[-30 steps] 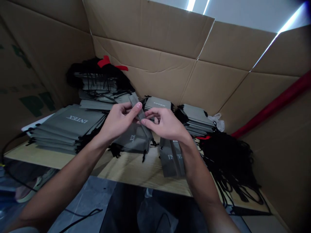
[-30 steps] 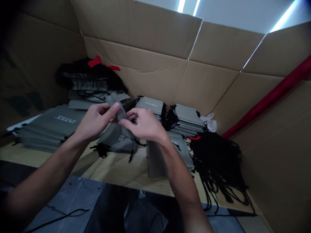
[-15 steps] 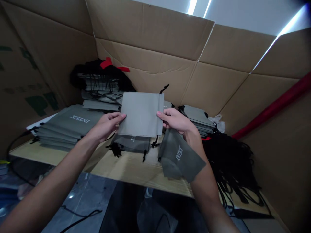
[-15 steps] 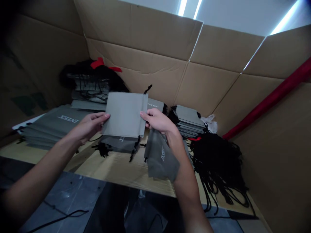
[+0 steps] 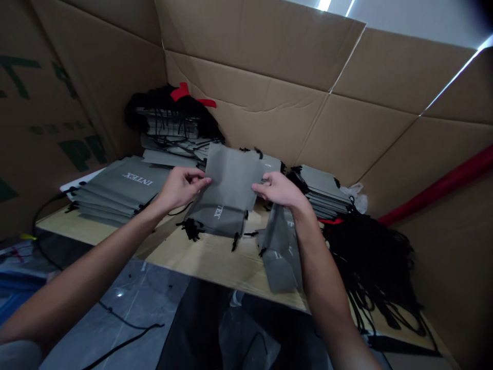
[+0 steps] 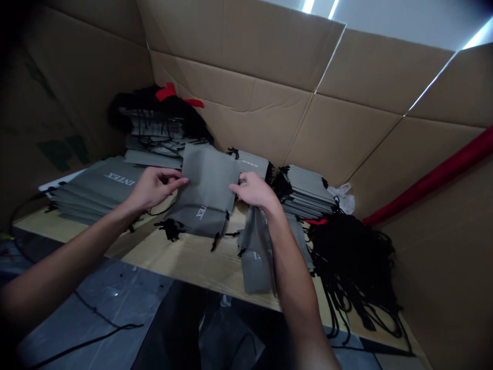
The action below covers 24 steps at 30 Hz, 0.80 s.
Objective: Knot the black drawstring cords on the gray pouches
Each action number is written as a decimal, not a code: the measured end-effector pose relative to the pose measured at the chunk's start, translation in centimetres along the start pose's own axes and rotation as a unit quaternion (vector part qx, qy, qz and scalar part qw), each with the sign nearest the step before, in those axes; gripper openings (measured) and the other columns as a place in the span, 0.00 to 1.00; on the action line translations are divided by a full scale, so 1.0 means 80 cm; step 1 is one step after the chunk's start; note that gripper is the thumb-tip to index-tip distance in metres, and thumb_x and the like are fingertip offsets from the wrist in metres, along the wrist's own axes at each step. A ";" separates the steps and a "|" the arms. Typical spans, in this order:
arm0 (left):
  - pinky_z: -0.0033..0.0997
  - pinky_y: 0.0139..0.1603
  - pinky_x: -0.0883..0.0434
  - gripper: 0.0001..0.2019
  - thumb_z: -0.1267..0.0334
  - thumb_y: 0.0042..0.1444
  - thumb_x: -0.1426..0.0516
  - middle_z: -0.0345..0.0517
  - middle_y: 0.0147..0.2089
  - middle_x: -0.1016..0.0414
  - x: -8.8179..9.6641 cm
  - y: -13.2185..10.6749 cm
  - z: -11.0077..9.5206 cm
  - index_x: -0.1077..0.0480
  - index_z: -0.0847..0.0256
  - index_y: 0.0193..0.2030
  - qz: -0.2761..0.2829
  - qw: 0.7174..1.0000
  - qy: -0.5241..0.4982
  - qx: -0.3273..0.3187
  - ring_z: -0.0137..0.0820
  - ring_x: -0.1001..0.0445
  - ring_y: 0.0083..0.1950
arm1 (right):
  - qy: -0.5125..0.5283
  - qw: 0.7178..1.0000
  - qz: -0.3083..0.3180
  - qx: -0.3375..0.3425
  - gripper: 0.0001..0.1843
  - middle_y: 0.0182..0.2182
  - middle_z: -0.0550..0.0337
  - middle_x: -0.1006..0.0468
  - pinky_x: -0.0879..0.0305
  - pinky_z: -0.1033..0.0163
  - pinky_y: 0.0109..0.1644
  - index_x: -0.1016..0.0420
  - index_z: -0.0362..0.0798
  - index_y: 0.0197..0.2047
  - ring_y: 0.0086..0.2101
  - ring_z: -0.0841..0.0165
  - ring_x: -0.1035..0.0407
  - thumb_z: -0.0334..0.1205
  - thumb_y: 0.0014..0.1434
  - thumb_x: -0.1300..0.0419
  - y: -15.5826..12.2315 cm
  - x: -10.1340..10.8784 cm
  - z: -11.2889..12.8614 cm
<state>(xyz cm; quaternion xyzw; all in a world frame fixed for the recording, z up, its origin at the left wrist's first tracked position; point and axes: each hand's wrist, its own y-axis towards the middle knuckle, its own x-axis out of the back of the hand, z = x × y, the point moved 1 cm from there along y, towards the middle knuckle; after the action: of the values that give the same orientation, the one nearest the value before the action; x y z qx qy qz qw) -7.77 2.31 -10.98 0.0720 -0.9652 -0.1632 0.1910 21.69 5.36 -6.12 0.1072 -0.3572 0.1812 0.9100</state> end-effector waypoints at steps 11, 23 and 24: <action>0.31 0.29 0.36 0.21 0.46 0.54 0.34 0.48 0.31 0.20 0.018 0.002 -0.002 0.13 0.61 0.44 0.075 0.995 -0.046 0.035 0.34 0.31 0.30 | -0.066 0.995 0.034 0.066 0.18 0.40 0.57 0.11 0.32 0.64 0.38 0.09 0.47 0.51 0.34 0.68 0.24 0.49 0.74 0.37 -0.032 0.027 0.015; 0.32 0.35 0.32 0.24 0.50 0.44 0.30 0.39 0.29 0.26 -0.009 0.022 0.068 0.28 0.58 0.45 0.023 0.998 0.046 0.037 0.35 0.28 0.31 | -0.290 0.951 0.074 -0.079 0.15 0.55 0.49 0.16 0.19 0.48 0.60 0.18 0.44 0.56 0.54 0.58 0.19 0.46 0.74 0.30 0.021 -0.079 0.005; 0.32 0.35 0.32 0.23 0.50 0.45 0.31 0.40 0.30 0.25 -0.011 0.022 0.072 0.27 0.58 0.45 0.020 0.998 0.057 0.034 0.36 0.27 0.32 | -0.301 0.946 0.079 -0.087 0.16 0.57 0.48 0.17 0.19 0.47 0.60 0.18 0.44 0.58 0.55 0.57 0.19 0.46 0.74 0.30 0.022 -0.085 0.004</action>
<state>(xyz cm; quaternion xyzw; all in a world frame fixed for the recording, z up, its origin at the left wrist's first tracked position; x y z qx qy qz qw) -9.33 5.77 -15.72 0.0681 -0.9590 -0.1222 0.2465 16.16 5.14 -10.46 0.0487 -0.6359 0.1805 0.7488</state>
